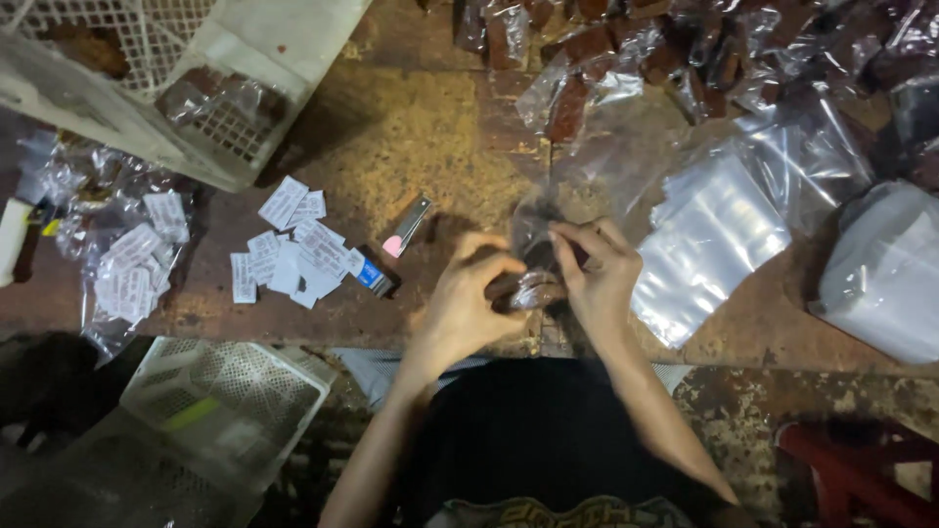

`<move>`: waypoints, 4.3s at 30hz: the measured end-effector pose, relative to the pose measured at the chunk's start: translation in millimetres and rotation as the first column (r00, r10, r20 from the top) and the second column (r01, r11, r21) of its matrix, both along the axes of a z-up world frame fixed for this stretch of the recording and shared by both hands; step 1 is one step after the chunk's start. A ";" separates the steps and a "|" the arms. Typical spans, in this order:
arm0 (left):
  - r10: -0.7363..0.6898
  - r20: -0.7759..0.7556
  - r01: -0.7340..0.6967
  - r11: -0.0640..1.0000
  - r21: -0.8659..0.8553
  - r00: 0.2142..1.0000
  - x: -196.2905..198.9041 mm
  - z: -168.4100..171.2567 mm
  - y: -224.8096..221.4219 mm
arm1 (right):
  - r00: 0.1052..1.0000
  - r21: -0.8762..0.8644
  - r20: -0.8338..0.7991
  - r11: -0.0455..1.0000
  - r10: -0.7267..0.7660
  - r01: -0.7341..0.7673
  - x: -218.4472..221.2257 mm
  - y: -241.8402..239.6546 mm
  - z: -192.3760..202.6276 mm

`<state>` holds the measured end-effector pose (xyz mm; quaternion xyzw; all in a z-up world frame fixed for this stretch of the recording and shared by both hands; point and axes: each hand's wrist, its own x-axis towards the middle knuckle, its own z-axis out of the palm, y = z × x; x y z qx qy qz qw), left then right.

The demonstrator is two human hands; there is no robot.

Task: Packaging small wrapped food items into larger plastic bags on a production workbench

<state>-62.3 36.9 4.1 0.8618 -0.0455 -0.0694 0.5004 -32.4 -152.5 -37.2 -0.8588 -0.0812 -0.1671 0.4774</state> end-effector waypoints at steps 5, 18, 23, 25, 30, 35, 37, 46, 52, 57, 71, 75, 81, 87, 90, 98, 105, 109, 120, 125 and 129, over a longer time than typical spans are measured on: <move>0.140 -0.248 -0.157 0.986 -0.053 0.959 17.3 -33.3 -8.1 | 0.995 0.019 0.004 0.995 0.101 -0.101 -0.5 4.7 4.0; -0.006 -0.396 -0.144 0.926 -0.348 0.918 23.0 -59.1 -0.3 | 0.999 0.052 0.044 0.998 -0.029 0.026 -4.2 0.3 10.3; -0.055 -0.537 -0.354 0.695 -0.626 0.841 26.6 -68.4 10.3 | 0.962 0.098 -0.047 0.960 0.269 -0.264 8.9 -5.7 9.2; 0.028 -0.651 -0.513 0.642 -0.570 0.758 27.4 -74.6 -8.0 | 0.963 0.059 -0.018 0.961 0.270 -0.269 8.4 -8.3 5.3; 0.085 -0.767 -0.753 0.286 -0.593 0.636 42.1 -83.4 -15.5 | 0.978 -0.094 0.154 0.987 0.142 -0.129 -1.2 -2.4 -8.2; 0.327 -0.829 -0.845 -0.138 -0.516 0.453 35.9 -67.7 -43.1 | 0.993 -0.114 0.076 0.990 0.094 -0.085 -20.3 24.6 25.1; 0.503 -0.728 -0.826 -0.049 -0.562 0.466 34.9 -49.1 -53.8 | 0.992 -0.074 0.102 0.995 0.079 -0.072 -16.2 28.7 16.9; 0.478 -0.675 -0.824 0.265 -0.500 0.563 33.5 -98.5 -18.4 | 0.949 -0.140 0.120 0.951 0.292 -0.275 3.0 19.0 6.6; 0.539 -0.751 -0.892 0.003 -0.451 0.382 39.8 -82.6 -39.2 | 0.954 -0.172 0.164 0.960 0.251 -0.223 -5.4 27.1 -7.1; 0.560 -0.703 -0.868 0.060 -0.494 0.439 51.7 -98.1 -39.2 | 0.982 -0.243 0.112 0.962 0.155 -0.124 1.5 16.0 -20.1; 0.526 -0.291 -0.584 0.793 -0.170 0.799 64.5 -55.4 -42.7 | 0.985 -0.450 -0.097 0.889 -0.144 0.086 14.6 -12.9 -51.0; 0.320 -0.319 -0.344 0.939 -0.019 0.892 60.5 3.5 -35.4 | 0.984 -0.513 -0.113 0.856 -0.138 0.061 17.1 -13.8 -67.2; -0.452 0.085 0.374 0.817 0.439 0.888 86.3 -21.6 -8.2 | 0.987 -0.534 -0.151 0.845 -0.059 -0.031 24.6 -9.8 -54.4; -0.534 0.401 0.301 0.804 0.512 0.745 95.6 -81.2 -7.9 | 0.993 -0.627 -0.069 0.778 -0.096 0.032 24.9 -26.4 -60.0; -0.299 0.510 0.110 0.924 0.366 0.806 102.9 -118.6 -10.0 | 0.991 -0.644 -0.107 0.765 -0.080 -0.008 33.8 -26.8 -69.1; -0.153 0.465 0.021 0.961 0.276 0.872 94.5 -131.5 -19.4 | 0.970 -0.558 -0.007 0.804 0.241 -0.204 0.1 -16.8 -54.6; -0.144 0.459 -0.093 0.885 0.456 0.877 112.1 -124.5 -48.9 | 0.974 -0.451 0.043 0.874 0.223 -0.181 -23.7 -44.1 -56.4; -0.250 0.220 0.174 0.933 0.315 0.943 117.1 -44.9 -11.5 | 0.992 -0.428 0.065 0.901 0.108 -0.070 -24.7 -55.5 -75.3; 0.454 0.361 -0.459 0.125 0.880 0.815 231.5 -130.7 319.4 | 0.995 -0.380 -0.021 0.919 0.102 -0.103 -25.9 -44.1 -47.4; -0.026 0.514 -0.479 0.322 0.817 0.858 167.8 -122.3 241.0 | 0.995 -0.376 -0.055 0.921 0.087 -0.102 -26.4 -43.4 -46.4; 0.270 0.082 -0.269 0.787 0.556 0.959 123.9 -22.9 188.1 | 0.997 -0.321 -0.039 0.943 0.072 -0.080 -26.1 -40.7 -42.6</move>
